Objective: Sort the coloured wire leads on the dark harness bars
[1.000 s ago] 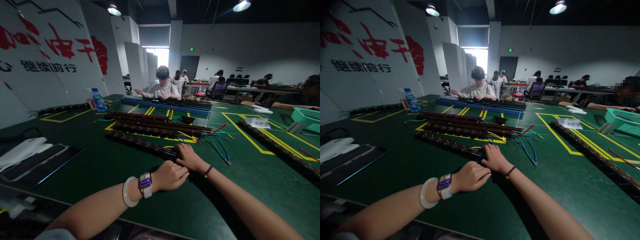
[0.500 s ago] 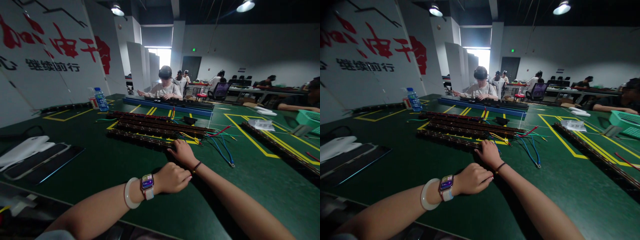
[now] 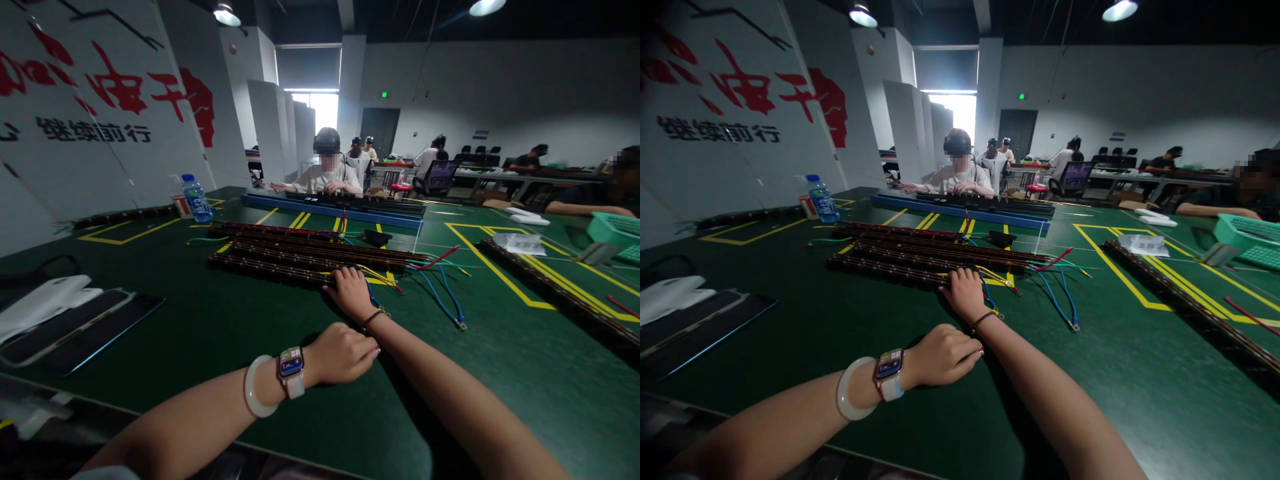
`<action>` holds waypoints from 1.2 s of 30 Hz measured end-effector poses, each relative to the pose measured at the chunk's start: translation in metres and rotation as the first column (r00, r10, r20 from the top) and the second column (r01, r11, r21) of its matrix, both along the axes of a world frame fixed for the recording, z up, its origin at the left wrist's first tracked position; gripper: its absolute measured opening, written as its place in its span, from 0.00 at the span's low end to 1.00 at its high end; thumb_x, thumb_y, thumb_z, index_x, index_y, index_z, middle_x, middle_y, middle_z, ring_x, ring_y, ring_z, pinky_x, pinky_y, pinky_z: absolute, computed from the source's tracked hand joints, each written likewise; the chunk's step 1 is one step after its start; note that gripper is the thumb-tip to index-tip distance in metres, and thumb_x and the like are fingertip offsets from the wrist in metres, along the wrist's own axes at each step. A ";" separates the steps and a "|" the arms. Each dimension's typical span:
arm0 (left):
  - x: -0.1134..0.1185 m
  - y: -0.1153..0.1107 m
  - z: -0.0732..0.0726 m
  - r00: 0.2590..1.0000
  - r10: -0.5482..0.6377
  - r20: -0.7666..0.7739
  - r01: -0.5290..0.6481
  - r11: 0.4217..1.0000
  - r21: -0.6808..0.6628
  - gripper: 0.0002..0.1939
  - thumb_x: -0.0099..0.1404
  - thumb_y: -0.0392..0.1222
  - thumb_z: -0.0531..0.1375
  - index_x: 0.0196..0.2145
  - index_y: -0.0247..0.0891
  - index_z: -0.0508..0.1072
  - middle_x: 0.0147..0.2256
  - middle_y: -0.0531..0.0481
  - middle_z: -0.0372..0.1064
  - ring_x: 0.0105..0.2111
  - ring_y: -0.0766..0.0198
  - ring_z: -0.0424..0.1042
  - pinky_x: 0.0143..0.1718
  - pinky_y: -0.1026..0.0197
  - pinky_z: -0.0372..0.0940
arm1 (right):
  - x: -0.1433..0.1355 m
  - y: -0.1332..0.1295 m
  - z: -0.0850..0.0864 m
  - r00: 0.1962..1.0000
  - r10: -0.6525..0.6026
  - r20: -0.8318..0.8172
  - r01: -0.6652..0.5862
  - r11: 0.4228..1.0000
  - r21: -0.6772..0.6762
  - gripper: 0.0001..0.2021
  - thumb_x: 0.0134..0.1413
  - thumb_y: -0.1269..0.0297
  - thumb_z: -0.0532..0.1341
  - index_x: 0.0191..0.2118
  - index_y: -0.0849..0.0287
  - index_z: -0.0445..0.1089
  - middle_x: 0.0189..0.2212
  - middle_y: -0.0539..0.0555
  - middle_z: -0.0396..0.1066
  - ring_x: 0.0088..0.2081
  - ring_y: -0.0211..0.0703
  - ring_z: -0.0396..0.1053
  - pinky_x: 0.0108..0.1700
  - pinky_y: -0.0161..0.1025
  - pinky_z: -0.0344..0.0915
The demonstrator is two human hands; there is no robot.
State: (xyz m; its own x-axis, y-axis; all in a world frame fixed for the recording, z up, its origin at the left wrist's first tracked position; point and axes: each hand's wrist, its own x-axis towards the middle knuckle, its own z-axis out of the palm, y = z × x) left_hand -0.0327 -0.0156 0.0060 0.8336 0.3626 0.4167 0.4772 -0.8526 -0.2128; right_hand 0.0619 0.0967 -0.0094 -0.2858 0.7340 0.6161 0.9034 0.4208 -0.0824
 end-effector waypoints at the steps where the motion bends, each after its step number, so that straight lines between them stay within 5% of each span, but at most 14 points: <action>1: 0.000 0.000 0.000 1.000 0.005 0.001 -0.005 1.000 -0.006 0.14 0.68 0.42 0.47 0.31 0.37 0.69 0.25 0.52 0.68 0.25 0.67 0.68 0.27 0.61 0.53 | 0.001 0.000 -0.001 1.000 -0.002 -0.013 0.002 1.000 0.031 0.26 0.58 0.46 0.52 0.53 0.61 0.63 0.48 0.61 0.58 0.50 0.48 0.54 0.54 0.46 0.50; 5: -0.001 0.000 0.001 1.000 0.018 -0.007 -0.018 0.999 -0.043 0.14 0.68 0.42 0.47 0.34 0.37 0.70 0.26 0.52 0.69 0.27 0.67 0.69 0.29 0.62 0.55 | 0.008 0.002 -0.008 0.990 -0.090 -0.112 0.102 0.989 0.105 0.41 0.51 0.38 0.55 0.63 0.63 0.52 0.60 0.64 0.42 0.60 0.57 0.41 0.61 0.50 0.40; 9: 0.000 -0.002 0.002 1.000 0.023 -0.018 -0.024 0.996 -0.081 0.14 0.68 0.42 0.47 0.35 0.37 0.70 0.27 0.52 0.70 0.28 0.66 0.70 0.29 0.61 0.56 | 0.011 0.005 -0.011 0.969 -0.195 -0.151 0.190 0.981 -0.045 0.51 0.45 0.30 0.52 0.64 0.67 0.50 0.60 0.68 0.41 0.61 0.61 0.40 0.61 0.54 0.37; 22: 0.003 -0.002 0.001 0.998 0.030 -0.057 -0.035 0.995 -0.097 0.13 0.68 0.41 0.47 0.31 0.36 0.69 0.27 0.52 0.69 0.27 0.66 0.68 0.29 0.61 0.55 | -0.004 0.016 0.003 0.961 -0.174 -0.216 0.149 0.980 -0.129 0.46 0.46 0.31 0.52 0.61 0.65 0.54 0.55 0.66 0.51 0.54 0.59 0.50 0.58 0.52 0.47; 28: 0.001 0.002 0.001 1.000 0.003 0.021 -0.001 0.997 -0.080 0.14 0.68 0.40 0.47 0.35 0.35 0.71 0.28 0.49 0.70 0.29 0.67 0.69 0.32 0.64 0.59 | -0.017 0.021 0.006 0.964 -0.123 -0.235 0.096 0.988 -0.122 0.48 0.45 0.31 0.54 0.62 0.67 0.52 0.58 0.67 0.45 0.60 0.59 0.41 0.62 0.56 0.36; 32: -0.003 0.005 0.002 0.998 -0.003 0.056 0.008 0.997 -0.083 0.15 0.69 0.41 0.47 0.36 0.36 0.72 0.29 0.49 0.70 0.29 0.67 0.70 0.33 0.65 0.61 | 0.009 -0.010 0.029 0.977 0.026 -0.214 -0.017 0.999 0.044 0.41 0.52 0.34 0.50 0.63 0.61 0.52 0.61 0.58 0.43 0.63 0.48 0.38 0.66 0.46 0.35; 36: -0.004 0.007 0.002 0.998 -0.007 0.055 0.014 0.993 -0.113 0.15 0.69 0.42 0.46 0.36 0.36 0.71 0.28 0.49 0.69 0.29 0.68 0.69 0.34 0.65 0.62 | 0.088 -0.051 0.063 0.981 0.023 -0.195 0.016 0.980 0.199 0.29 0.60 0.47 0.49 0.62 0.58 0.53 0.58 0.56 0.48 0.60 0.42 0.45 0.64 0.40 0.42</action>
